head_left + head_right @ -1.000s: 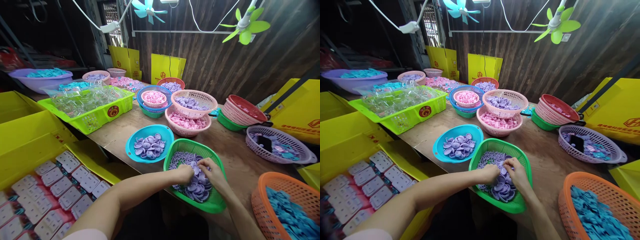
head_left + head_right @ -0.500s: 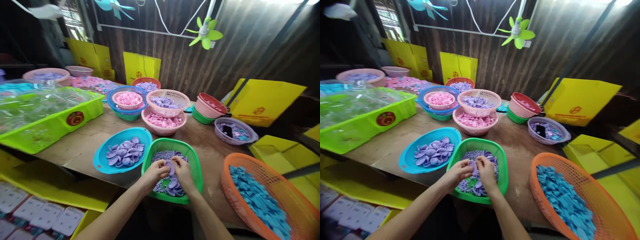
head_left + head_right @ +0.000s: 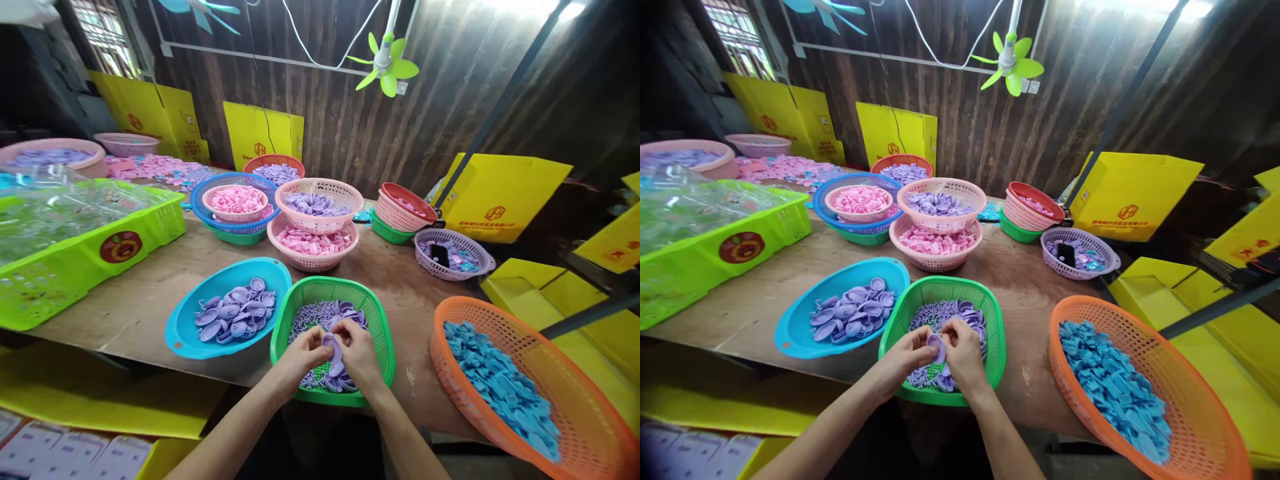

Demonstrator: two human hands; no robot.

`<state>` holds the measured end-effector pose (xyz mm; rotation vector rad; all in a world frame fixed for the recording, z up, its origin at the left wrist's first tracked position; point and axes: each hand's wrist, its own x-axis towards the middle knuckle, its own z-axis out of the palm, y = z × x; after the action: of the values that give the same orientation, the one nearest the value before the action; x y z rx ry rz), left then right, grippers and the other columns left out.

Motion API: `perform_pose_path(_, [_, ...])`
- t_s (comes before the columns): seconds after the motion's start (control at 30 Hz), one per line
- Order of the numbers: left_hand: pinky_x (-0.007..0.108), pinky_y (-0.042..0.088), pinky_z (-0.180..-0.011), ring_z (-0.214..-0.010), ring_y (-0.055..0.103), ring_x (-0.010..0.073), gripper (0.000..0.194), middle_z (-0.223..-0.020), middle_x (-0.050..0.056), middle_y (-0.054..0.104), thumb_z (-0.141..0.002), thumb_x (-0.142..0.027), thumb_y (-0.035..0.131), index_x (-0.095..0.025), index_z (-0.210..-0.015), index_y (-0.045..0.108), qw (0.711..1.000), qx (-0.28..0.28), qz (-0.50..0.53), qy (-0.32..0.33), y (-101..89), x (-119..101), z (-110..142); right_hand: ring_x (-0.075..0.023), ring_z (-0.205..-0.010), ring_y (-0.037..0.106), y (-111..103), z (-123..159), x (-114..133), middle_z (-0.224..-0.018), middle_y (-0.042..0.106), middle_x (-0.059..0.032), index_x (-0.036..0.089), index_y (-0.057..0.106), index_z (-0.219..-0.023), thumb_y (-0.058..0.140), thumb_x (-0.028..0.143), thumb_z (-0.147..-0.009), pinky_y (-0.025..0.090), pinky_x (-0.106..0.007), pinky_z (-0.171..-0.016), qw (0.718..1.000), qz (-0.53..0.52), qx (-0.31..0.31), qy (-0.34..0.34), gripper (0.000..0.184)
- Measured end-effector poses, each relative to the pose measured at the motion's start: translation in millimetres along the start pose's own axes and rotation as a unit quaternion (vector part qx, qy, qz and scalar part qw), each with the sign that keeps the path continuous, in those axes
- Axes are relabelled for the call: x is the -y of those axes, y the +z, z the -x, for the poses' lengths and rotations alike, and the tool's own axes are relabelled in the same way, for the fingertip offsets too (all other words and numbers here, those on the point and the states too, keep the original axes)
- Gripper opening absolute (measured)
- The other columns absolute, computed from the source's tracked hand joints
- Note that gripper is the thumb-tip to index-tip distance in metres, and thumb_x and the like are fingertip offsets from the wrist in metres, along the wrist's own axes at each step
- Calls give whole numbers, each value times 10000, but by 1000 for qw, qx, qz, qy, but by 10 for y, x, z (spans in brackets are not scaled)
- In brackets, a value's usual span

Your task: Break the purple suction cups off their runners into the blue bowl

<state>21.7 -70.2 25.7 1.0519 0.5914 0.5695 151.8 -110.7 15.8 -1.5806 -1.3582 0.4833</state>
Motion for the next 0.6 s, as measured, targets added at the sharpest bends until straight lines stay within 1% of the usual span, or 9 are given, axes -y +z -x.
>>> perform_pose_path(0.1, [205,409,-614,-610,553,87,307,-668,-33,532,-639,-291,673,-156,-684,401,999,-32,1,5,-51,0,5,-153,-667,563,-472,124,-153,-715,597,-6,195,578,-753,493,281,-734,427,-252,-625,997,-18,-51,63,122])
perform_pose_path(0.13, [235,435,-633,-618,580,106,318,-681,-29,548,-640,-300,669,-162,-694,388,999,-42,7,1,-79,1,10,-173,-694,573,-694,181,-261,-746,608,-19,204,580,-783,527,308,-713,433,-275,-639,991,-18,-92,95,136])
perform_pose_path(0.17, [259,454,-631,-616,602,127,319,-684,-25,562,-644,-310,661,-168,-719,385,999,-50,12,-4,-109,6,15,-191,-713,576,-922,240,-387,-772,609,-38,213,575,-811,559,333,-690,436,-300,-645,978,-15,-163,127,172])
perform_pose_path(0.23, [268,471,-583,-604,629,163,309,-669,-25,579,-659,-300,634,-182,-833,407,998,-58,12,-13,-156,30,14,-214,-715,573,-1306,346,-637,-812,606,-86,243,561,-900,618,354,-644,439,-339,-622,947,-37,-268,171,285])
perform_pose_path(0.3, [251,472,-543,-615,647,191,406,-643,-25,590,-673,-237,593,-199,-1032,405,998,-54,1,-19,-162,67,-4,-229,-709,571,-1458,408,-774,-808,605,-113,269,565,-894,637,377,-620,443,-351,-582,937,-57,-283,198,303])
perform_pose_path(0.37, [232,469,-512,-616,654,207,523,-630,-9,602,-680,-183,539,-188,-1175,373,999,-31,-5,-30,-118,101,-30,-226,-740,576,-1314,406,-721,-849,612,-106,275,577,-823,640,400,-612,455,-329,-579,945,-70,-249,201,253])
perform_pose_path(0.43, [214,463,-486,-602,655,208,547,-648,26,620,-693,-169,501,-157,-1225,375,999,4,8,-43,-54,120,-43,-213,-663,578,-961,345,-505,-732,613,-67,235,584,-763,645,418,-615,459,-308,-553,970,-91,-133,180,243])
perform_pose_path(0.5, [198,459,-469,-587,653,200,525,-701,69,637,-708,-174,491,-127,-1224,404,997,49,38,-53,-13,116,-22,-196,-652,581,-564,255,-223,-714,621,-44,194,592,-772,631,401,-647,465,-286,-576,986,-110,4,127,245])
perform_pose_path(0.6, [173,460,-477,-597,653,182,468,-759,104,637,-714,-166,513,-92,-1174,476,990,93,87,-53,-34,76,68,-147,-585,548,-153,152,115,-668,603,-12,178,602,-782,541,322,-748,427,-236,-533,994,-68,68,51,159])
